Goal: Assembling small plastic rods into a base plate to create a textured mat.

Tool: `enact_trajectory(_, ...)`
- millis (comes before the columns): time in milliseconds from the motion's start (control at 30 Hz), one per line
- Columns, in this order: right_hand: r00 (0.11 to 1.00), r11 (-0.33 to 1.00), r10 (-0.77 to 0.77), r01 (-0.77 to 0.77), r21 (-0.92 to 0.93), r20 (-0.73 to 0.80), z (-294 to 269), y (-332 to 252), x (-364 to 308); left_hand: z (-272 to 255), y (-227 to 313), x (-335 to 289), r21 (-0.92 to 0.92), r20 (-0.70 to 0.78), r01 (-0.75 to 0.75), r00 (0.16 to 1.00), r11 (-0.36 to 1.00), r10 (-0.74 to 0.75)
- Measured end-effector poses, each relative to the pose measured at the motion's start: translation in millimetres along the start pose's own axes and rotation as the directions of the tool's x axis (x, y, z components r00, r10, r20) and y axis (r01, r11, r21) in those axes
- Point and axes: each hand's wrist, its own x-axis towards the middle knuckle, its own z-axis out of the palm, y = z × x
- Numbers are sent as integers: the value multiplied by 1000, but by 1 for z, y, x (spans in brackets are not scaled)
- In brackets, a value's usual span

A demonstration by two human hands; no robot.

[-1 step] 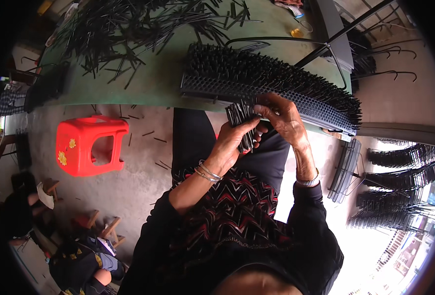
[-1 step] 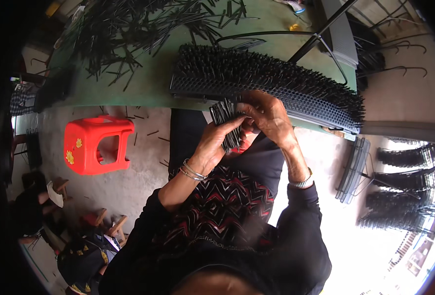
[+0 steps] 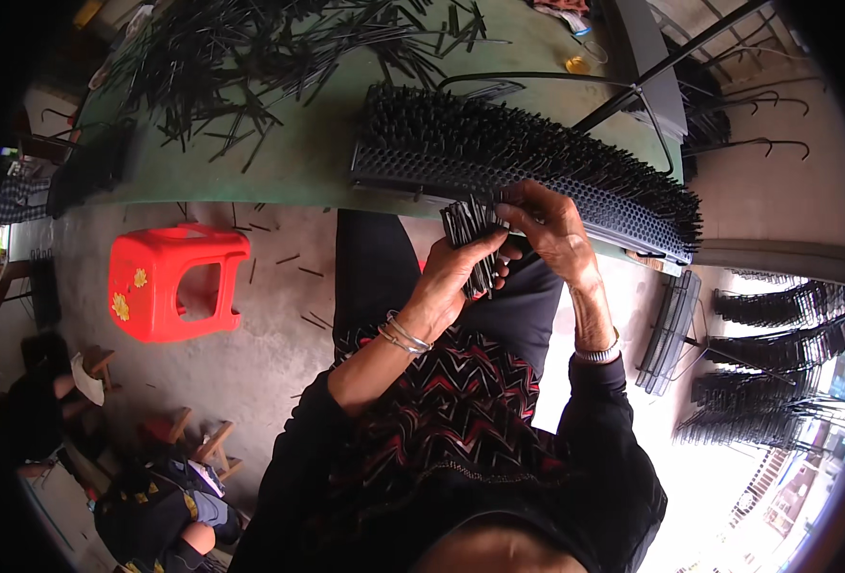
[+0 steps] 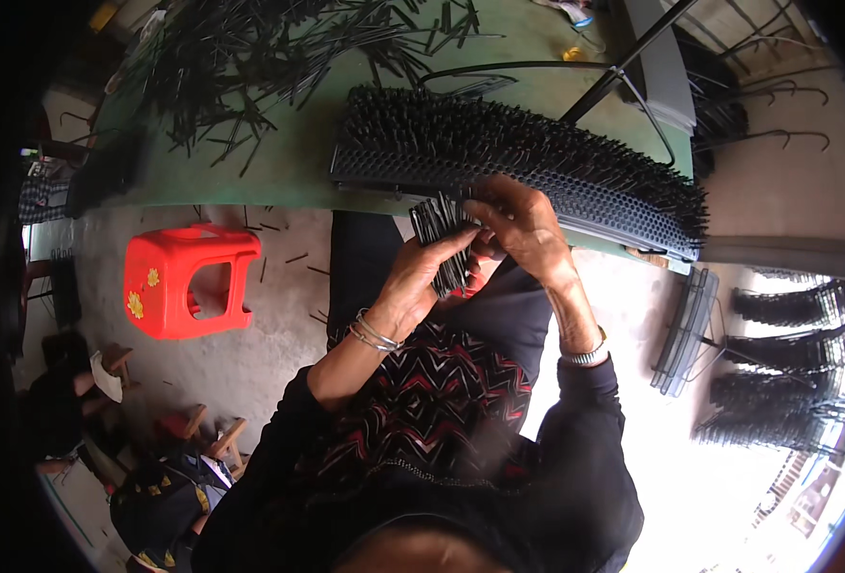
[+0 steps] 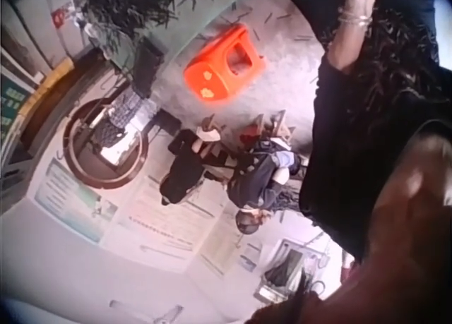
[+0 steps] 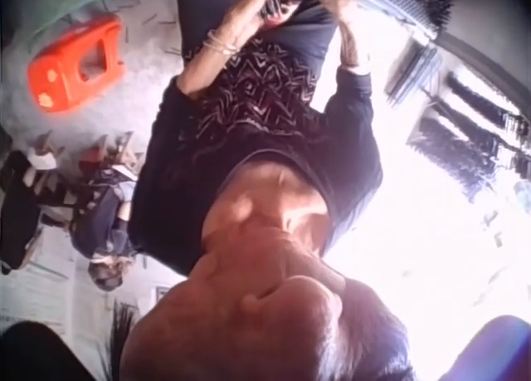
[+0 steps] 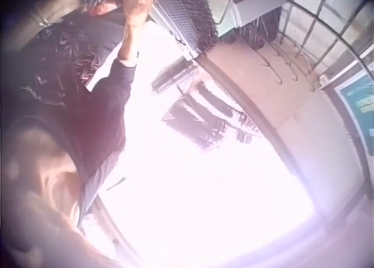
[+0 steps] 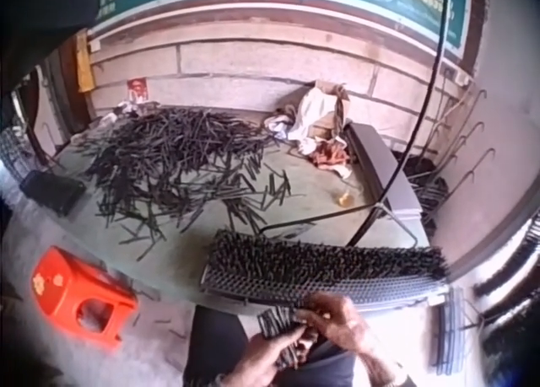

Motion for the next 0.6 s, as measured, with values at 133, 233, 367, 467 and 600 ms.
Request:
enact_trajectory(133,990,988,127,-132,81,63,-4,-10,-1,3,8,-9,19,5,50,999,999,-50)
enact_trajectory(233,994,991,90,-96,98,62,-5,-8,-1,3,9,-10,1,-12,69,998,998,-69)
enact_trajectory(367,994,989,107,-107,103,7,-4,-13,-5,5,11,-11,62,-19,41,999,997,-40)
enact_trajectory(467,997,989,81,-78,126,-14,-7,-7,-5,2,6,-5,69,5,39,999,997,-40)
enact_trajectory(600,992,999,8,-3,45,-124,-11,-11,-9,1,-1,1,-24,5,64,998,998,-64)
